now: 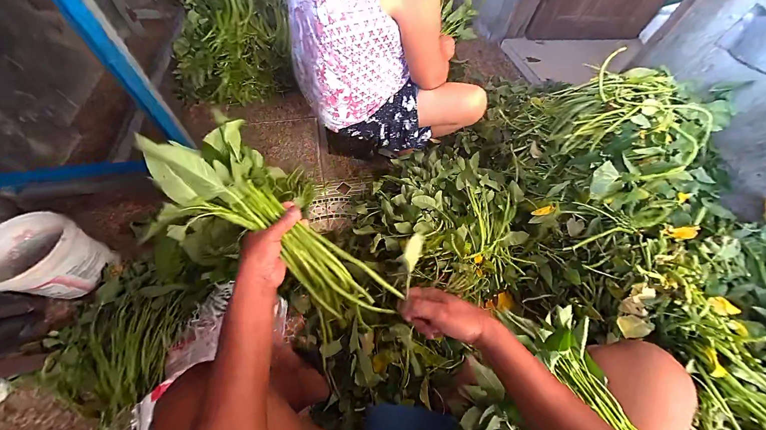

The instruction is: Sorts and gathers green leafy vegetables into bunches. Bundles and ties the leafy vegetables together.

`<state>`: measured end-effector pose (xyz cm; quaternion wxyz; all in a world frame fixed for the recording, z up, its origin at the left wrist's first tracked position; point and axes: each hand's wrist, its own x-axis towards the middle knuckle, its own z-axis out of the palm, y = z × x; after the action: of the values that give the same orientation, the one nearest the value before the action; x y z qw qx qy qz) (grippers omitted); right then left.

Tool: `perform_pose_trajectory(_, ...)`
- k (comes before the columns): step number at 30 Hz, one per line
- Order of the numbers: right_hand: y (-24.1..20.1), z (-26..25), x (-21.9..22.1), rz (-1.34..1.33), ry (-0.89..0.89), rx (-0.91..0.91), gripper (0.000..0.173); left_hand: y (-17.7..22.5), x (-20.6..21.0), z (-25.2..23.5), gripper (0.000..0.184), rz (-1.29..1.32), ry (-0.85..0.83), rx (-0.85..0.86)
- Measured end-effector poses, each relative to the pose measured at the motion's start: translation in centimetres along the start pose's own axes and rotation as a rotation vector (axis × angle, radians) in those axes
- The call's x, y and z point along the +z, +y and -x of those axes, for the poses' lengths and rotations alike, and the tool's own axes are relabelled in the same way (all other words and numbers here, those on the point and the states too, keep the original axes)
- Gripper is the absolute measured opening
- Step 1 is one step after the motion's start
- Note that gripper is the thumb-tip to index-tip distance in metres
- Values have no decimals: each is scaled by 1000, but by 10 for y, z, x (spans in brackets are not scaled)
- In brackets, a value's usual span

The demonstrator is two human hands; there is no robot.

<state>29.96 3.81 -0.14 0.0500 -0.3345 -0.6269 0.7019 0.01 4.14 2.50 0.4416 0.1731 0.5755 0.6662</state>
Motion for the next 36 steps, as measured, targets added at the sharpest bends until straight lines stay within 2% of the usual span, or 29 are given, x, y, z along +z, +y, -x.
perform_pose_trajectory(3, 18, 1, -9, 386, -93, 258, 36, -4, -17, -7, 31, 126, 38, 125)
perform_pose_trajectory(4, 24, -2, -15, 507, -82, 379, 39, -2, -22, -10, 29, 184, 34, 208)
perform_pose_trajectory(6, 38, -8, -37, 663, 57, 569, 49, 5, -28, -9, 26, 237, 9, 411)
perform_pose_trajectory(7, 42, -10, -57, 671, 161, 617, 53, 8, -29, -8, 26, 226, 6, 516)
perform_pose_trajectory(9, 50, -13, -108, 561, 372, 659, 47, 7, -31, -5, 28, 170, -8, 639)
perform_pose_trajectory(10, 60, -15, -135, 464, 484, 679, 45, 5, -31, -3, 29, 152, -13, 637)
perform_pose_trajectory(12, 86, -18, -179, 237, 711, 711, 41, 0, -29, -2, 27, 141, 14, 507)
perform_pose_trajectory(14, 120, -20, -201, 28, 897, 704, 36, -5, -25, -4, 25, 123, 78, 289)
perform_pose_trajectory(16, 155, -25, -209, -300, 1064, 603, 33, -11, -20, -8, 26, 105, 143, 140)
perform_pose_trajectory(18, 178, -35, -209, -526, 1198, 508, 32, -15, -17, -12, 25, 88, 167, 87)
perform_pose_trajectory(21, 194, -53, -213, -640, 1280, 398, 38, -16, -12, -16, 25, 51, 163, 101)
perform_pose_trajectory(24, 195, -66, -217, -614, 1226, 380, 46, -18, -7, -19, 26, 11, 172, 95)
perform_pose_trajectory(28, 190, -71, -231, -413, 1172, 444, 44, -20, 2, -21, 25, -6, 165, 80)
perform_pose_trajectory(32, 139, -61, -233, -194, 1229, 478, 40, -21, 17, -22, 23, 27, 156, 98)
perform_pose_trajectory(34, 110, -56, -232, -131, 1265, 359, 38, -22, 23, -20, 21, 32, 127, 104)
perform_pose_trajectory(36, 88, -57, -230, -229, 1293, 123, 28, -22, 30, -18, 17, 32, 85, 116)
